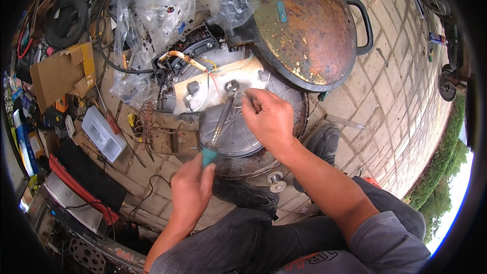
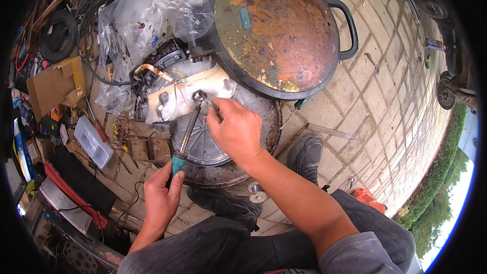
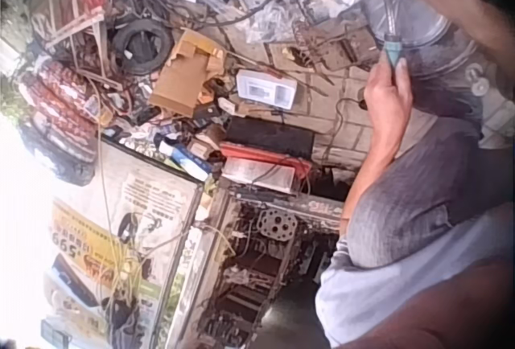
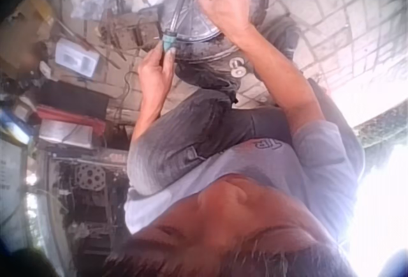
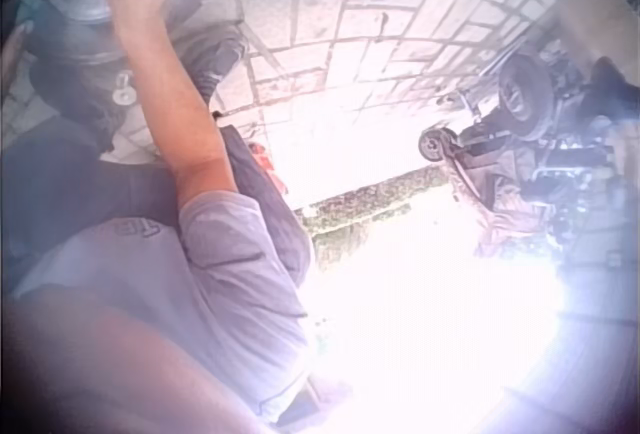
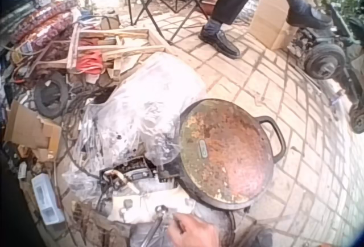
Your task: The person sits on the floor and uses a soldering iron to heat and join wires on a small electronic component. They apply solder from a spool to the connection points and then inspect the finished joint.
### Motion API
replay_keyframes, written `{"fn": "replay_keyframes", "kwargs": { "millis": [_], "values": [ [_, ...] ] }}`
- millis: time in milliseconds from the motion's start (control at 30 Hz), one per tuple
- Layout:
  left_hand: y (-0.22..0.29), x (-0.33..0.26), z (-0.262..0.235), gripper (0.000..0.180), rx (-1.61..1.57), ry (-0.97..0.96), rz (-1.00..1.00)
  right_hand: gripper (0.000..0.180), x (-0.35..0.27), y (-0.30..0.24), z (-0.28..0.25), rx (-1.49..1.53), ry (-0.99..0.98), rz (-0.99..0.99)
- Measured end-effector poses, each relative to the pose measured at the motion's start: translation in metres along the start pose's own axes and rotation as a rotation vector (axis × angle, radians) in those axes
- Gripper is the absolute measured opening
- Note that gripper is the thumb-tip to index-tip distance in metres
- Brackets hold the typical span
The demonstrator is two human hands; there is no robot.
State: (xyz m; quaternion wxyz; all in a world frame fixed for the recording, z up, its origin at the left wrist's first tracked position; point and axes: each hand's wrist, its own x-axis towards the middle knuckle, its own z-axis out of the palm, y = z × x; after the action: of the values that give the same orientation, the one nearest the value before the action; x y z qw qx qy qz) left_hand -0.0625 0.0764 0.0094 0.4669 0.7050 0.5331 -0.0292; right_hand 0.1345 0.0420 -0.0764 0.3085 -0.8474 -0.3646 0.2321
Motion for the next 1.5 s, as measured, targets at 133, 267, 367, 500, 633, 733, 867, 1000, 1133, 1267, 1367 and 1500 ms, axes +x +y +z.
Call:
{"fn": "replay_keyframes", "kwargs": {
  "millis": [133, 267, 367, 500, 633, 733, 867, 1000, 1133, 1267, 1367, 1500],
  "values": [
    [-0.0011, -0.0001, 0.0005, 0.030, -0.010, 0.008, 0.010, 0.009, -0.0004, -0.0003, 0.0018, 0.008, 0.031, -0.009],
    [-0.0031, -0.0007, 0.0010, 0.030, -0.019, 0.005, 0.000, 0.009, -0.0009, 0.0006, 0.0026, 0.007, 0.036, -0.014],
    [-0.0022, -0.0005, 0.0005, 0.030, -0.020, -0.004, -0.010, 0.009, -0.0008, -0.0015, 0.0010, 0.007, 0.026, -0.003],
    [-0.0014, -0.0005, 0.0002, 0.030, -0.018, 0.005, -0.003, 0.009, -0.0010, -0.0003, 0.0020, 0.025, 0.036, 0.000],
    [-0.0003, -0.0005, -0.0004, 0.031, -0.024, -0.001, -0.016, 0.008, -0.0007, -0.0013, 0.0020, 0.021, 0.041, -0.001],
    [-0.0020, -0.0008, 0.0002, 0.031, -0.020, -0.004, -0.024, 0.008, -0.0009, -0.0012, 0.0029, 0.015, 0.046, 0.005],
    [-0.0008, -0.0010, -0.0003, 0.031, -0.019, -0.012, -0.036, 0.007, -0.0009, -0.0025, 0.0025, 0.021, 0.049, 0.009],
    [-0.0024, -0.0021, 0.0004, 0.031, -0.028, 0.003, -0.030, 0.007, -0.0006, -0.0023, 0.0029, 0.016, 0.047, 0.012],
    [-0.0063, -0.0033, 0.0012, 0.031, -0.035, 0.015, -0.008, 0.007, -0.0010, -0.0009, 0.0040, 0.014, 0.053, 0.005],
    [-0.0058, -0.0039, 0.0002, 0.031, -0.039, 0.013, -0.008, 0.006, -0.0013, -0.0010, 0.0036, 0.004, 0.049, 0.001],
    [-0.0034, -0.0032, 0.0003, 0.029, -0.051, 0.035, 0.011, 0.006, -0.0011, -0.0022, 0.0026, -0.003, 0.043, 0.001],
    [-0.0044, -0.0036, 0.0008, 0.027, -0.052, 0.040, 0.001, 0.006, -0.0012, -0.0011, 0.0034, 0.001, 0.044, 0.000]
  ]
}}
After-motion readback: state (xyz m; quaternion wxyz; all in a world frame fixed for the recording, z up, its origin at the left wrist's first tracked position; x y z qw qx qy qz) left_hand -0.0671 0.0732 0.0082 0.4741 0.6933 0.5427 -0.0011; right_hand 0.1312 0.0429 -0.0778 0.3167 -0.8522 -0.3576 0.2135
